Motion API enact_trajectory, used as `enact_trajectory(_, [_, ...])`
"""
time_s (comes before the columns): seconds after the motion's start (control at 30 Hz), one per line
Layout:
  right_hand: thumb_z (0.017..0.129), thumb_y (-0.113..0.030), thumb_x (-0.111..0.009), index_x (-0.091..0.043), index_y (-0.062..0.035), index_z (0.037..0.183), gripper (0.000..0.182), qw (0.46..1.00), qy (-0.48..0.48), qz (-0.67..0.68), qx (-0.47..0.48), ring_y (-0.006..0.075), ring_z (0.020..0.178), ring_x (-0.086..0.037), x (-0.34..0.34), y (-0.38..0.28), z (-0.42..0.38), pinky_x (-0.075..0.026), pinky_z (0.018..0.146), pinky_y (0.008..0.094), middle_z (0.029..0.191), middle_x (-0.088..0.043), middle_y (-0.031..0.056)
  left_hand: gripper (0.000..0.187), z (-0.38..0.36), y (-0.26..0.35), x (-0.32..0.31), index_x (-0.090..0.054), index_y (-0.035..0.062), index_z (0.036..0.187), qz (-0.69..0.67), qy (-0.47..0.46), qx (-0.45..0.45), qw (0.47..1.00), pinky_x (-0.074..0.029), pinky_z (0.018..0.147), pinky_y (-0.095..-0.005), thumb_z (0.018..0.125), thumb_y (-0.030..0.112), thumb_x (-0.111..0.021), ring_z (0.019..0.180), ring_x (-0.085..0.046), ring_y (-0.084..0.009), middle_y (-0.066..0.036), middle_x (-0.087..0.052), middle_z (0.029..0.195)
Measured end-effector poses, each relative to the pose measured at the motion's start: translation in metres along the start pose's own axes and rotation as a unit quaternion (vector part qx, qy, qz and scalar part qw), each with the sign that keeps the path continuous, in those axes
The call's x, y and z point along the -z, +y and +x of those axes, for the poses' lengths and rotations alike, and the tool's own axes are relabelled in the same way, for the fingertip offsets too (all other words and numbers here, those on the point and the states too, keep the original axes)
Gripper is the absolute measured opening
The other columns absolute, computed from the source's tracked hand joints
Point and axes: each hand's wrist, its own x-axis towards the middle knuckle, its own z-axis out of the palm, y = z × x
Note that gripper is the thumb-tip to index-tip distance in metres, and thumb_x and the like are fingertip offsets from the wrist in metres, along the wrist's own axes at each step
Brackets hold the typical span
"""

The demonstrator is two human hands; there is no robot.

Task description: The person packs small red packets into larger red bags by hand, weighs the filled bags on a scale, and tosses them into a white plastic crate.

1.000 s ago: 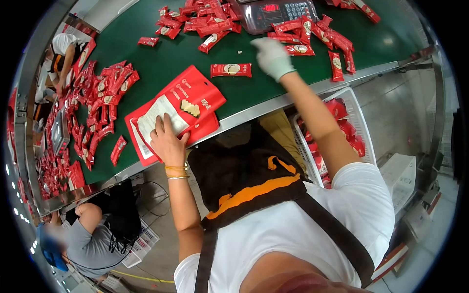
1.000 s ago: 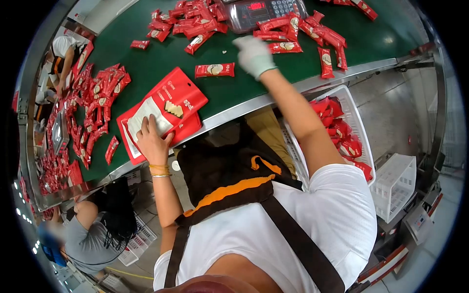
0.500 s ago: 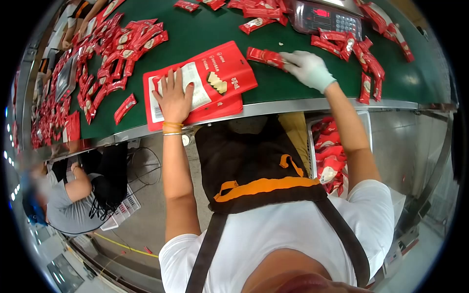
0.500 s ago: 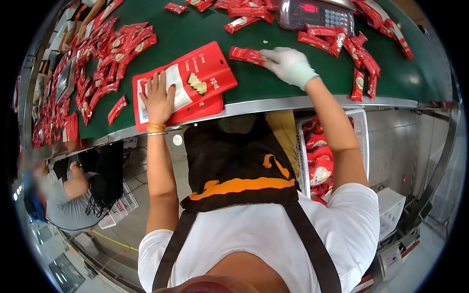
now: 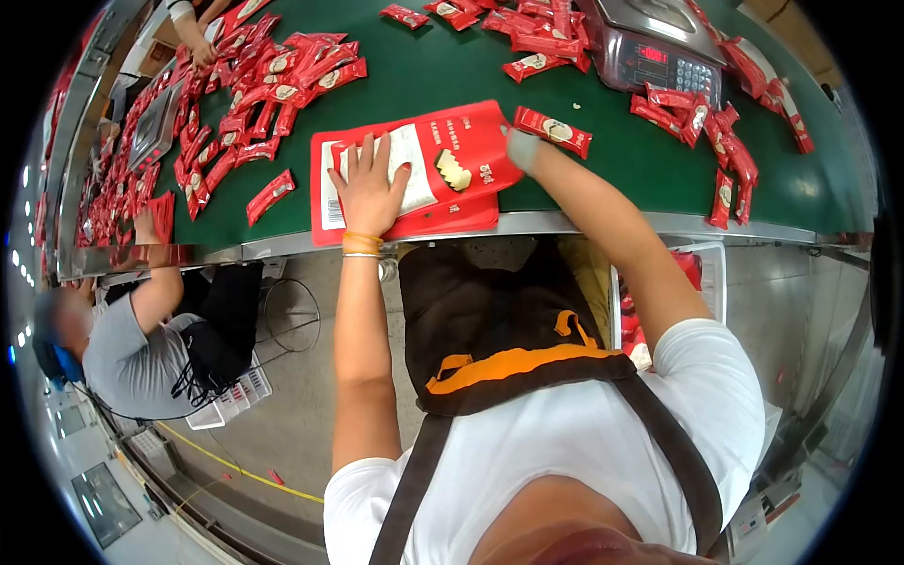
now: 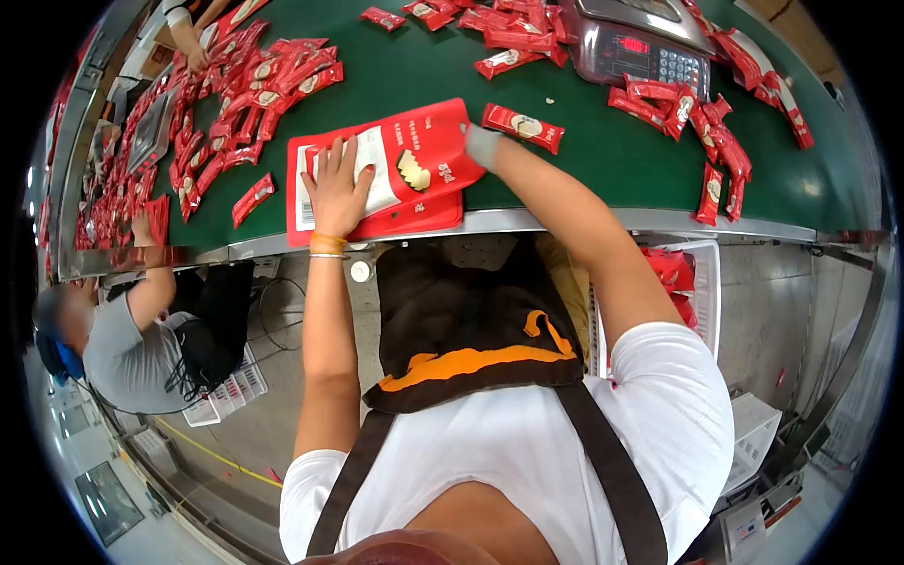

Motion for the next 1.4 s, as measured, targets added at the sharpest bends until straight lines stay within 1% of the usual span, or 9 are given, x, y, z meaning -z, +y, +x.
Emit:
enact_trajectory(0.13, [0.092, -0.067, -0.043, -0.049, -0.0037, 0.135, 0.077, 0.912, -0.078, 0.396, -0.075, 0.0222, 0.124, -0.054, 0.009, -0.01, -0.04, -0.044, 0.102, 0.0396, 0.139, -0.053, 0.013, 0.062, 0.001, 0.006, 0.0, -0.044, 0.0148, 0.144, 0.01, 0.013, 0.008, 1.0, -0.012, 0.11, -0.0692, 0.092, 0.049, -0.049, 0.142, -0.028, -0.0367, -0.011, -0.036, 0.153])
enact_trajectory(0.33, [0.089, -0.03, -0.07, -0.054, 0.0037, 0.129, 0.055, 0.97, 0.196, -0.108, -0.09, 0.0172, 0.108, -0.059, -0.031, -0.017, -0.015, -0.047, 0.093, 0.031, 0.125, -0.061, 0.0118, 0.061, 0.0, 0.005, -0.001, -0.04, 0.0095, 0.146, -0.093, 0.053, 0.011, 0.994, -0.007, 0.112, -0.0669, 0.095, 0.041, -0.049, 0.143, -0.027, -0.0341, -0.013, -0.033, 0.154])
enact_trajectory(0.5, [0.091, -0.019, -0.067, -0.064, -0.0029, 0.114, 0.028, 0.938, 0.29, 0.058, 0.182, 0.0154, 0.098, -0.064, 0.019, -0.07, -0.06, -0.052, 0.089, 0.0343, 0.109, -0.068, 0.0069, 0.05, -0.034, 0.02, 0.03, -0.044, 0.0003, 0.14, -0.224, 0.293, 0.016, 0.93, -0.015, 0.116, -0.0553, 0.099, 0.03, -0.044, 0.138, -0.034, -0.0362, -0.02, -0.04, 0.147])
enact_trajectory(0.73, [0.091, -0.026, -0.062, -0.06, 0.0026, 0.117, 0.039, 0.732, 0.653, -0.059, 0.189, 0.0336, 0.088, -0.066, 0.181, -0.16, -0.135, -0.052, 0.078, 0.0383, 0.098, -0.067, 0.0252, 0.04, -0.037, 0.086, -0.022, -0.053, -0.0012, 0.128, -0.322, 0.181, -0.049, 0.928, -0.033, 0.108, -0.0471, 0.097, 0.024, -0.046, 0.128, -0.043, -0.0394, -0.022, -0.045, 0.138])
enact_trajectory(0.83, [0.092, -0.02, -0.058, -0.049, 0.0006, 0.129, 0.044, 0.552, 0.6, -0.579, 0.007, 0.0385, 0.102, -0.063, 0.28, -0.147, -0.157, -0.05, 0.089, 0.0396, 0.11, -0.064, 0.0266, 0.037, -0.026, 0.118, -0.047, -0.057, 0.0009, 0.122, -0.313, 0.119, -0.089, 0.938, -0.034, 0.107, -0.0488, 0.091, 0.02, -0.054, 0.126, -0.044, -0.0399, -0.02, -0.047, 0.137])
enact_trajectory(0.9, [0.094, -0.029, -0.058, -0.044, -0.0019, 0.135, 0.051, 0.747, 0.588, -0.203, 0.233, 0.0355, 0.113, -0.058, 0.283, -0.151, -0.161, -0.047, 0.096, 0.0422, 0.122, -0.06, 0.0225, 0.037, -0.026, 0.125, -0.05, -0.057, 0.001, 0.122, -0.254, 0.118, -0.095, 0.955, -0.035, 0.106, -0.0485, 0.09, 0.02, -0.055, 0.126, -0.044, -0.0391, -0.019, -0.048, 0.136])
enact_trajectory(0.97, [0.097, -0.038, -0.057, -0.04, -0.0045, 0.14, 0.058, 0.774, 0.442, 0.222, 0.395, 0.0326, 0.123, -0.054, 0.277, -0.148, -0.164, -0.045, 0.102, 0.0448, 0.133, -0.055, 0.0183, 0.035, -0.027, 0.125, -0.053, -0.06, 0.0011, 0.119, -0.227, 0.113, -0.078, 0.964, -0.037, 0.104, -0.0467, 0.09, 0.02, -0.058, 0.126, -0.046, -0.0369, -0.017, -0.052, 0.133])
enact_trajectory(1.23, [0.102, -0.038, -0.046, -0.04, 0.0103, 0.135, 0.059, 0.752, 0.575, 0.111, 0.302, 0.0356, 0.127, -0.05, 0.157, -0.039, -0.234, -0.04, 0.108, 0.0443, 0.135, -0.049, 0.0263, 0.027, -0.031, 0.125, -0.053, -0.063, 0.0017, 0.11, -0.248, 0.151, -0.081, 0.953, -0.043, 0.099, -0.0451, 0.087, 0.017, -0.062, 0.12, -0.052, -0.0352, -0.015, -0.058, 0.123])
enact_trajectory(1.4, [0.101, -0.024, -0.051, -0.058, 0.006, 0.112, 0.033, 0.751, 0.616, -0.021, 0.237, 0.0175, 0.078, -0.063, 0.099, 0.053, -0.253, -0.051, 0.071, 0.0277, 0.096, -0.066, 0.0148, 0.025, -0.029, 0.125, -0.052, -0.064, 0.0029, 0.106, -0.262, 0.151, -0.069, 0.951, -0.044, 0.097, -0.0443, 0.084, 0.015, -0.064, 0.118, -0.054, -0.0338, -0.014, -0.06, 0.119])
